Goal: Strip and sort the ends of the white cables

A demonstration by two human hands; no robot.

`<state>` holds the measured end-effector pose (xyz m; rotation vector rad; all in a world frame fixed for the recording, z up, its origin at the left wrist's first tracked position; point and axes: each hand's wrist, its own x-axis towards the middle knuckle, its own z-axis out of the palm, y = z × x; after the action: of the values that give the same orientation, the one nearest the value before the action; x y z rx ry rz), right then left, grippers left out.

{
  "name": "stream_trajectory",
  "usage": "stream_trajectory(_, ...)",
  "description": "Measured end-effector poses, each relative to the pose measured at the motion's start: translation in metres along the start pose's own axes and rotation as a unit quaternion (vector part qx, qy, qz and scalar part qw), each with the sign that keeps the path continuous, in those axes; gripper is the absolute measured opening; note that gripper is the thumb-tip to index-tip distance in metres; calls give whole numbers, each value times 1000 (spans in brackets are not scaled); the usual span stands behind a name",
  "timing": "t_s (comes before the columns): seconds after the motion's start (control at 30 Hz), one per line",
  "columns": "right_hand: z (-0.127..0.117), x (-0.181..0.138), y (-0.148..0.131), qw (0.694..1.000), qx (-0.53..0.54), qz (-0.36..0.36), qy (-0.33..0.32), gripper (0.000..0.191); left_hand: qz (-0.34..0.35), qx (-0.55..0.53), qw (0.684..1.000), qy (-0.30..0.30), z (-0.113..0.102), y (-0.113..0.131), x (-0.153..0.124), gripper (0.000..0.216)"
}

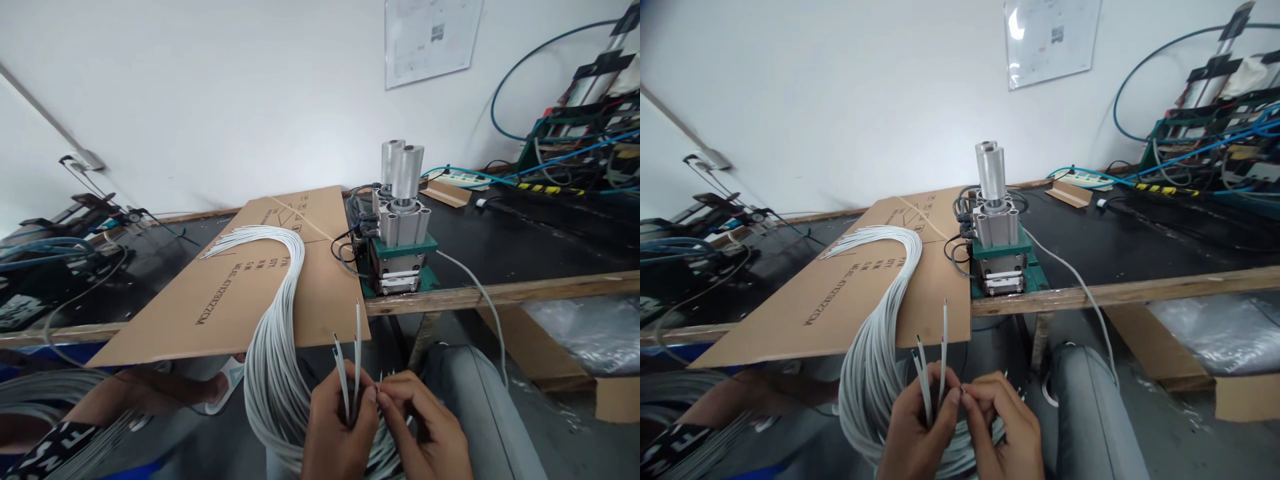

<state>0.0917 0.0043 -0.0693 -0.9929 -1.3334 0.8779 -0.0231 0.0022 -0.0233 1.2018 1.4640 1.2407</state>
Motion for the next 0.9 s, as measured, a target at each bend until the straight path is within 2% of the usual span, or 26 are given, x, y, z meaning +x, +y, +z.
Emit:
stream_trajectory(0.27, -9, 2, 7, 989, -77, -114, -46, 16, -12, 21, 999, -32, -2, -1, 3, 16)
stream_trajectory(0.43, -10, 4, 6, 986, -84, -128, -63, 17, -15, -17, 1000, -14, -2, -11, -1, 22)
stream_trajectory(0.57, -11, 4, 4, 985, -87, -129, -73, 17, -25, -23, 999, -23, -4, -17, -3, 25)
stream_trajectory(0.9, -15, 5, 1, 981, -99, -136, -94, 19, -4, -10, 1000, -26, -5, -1, 1, 17)
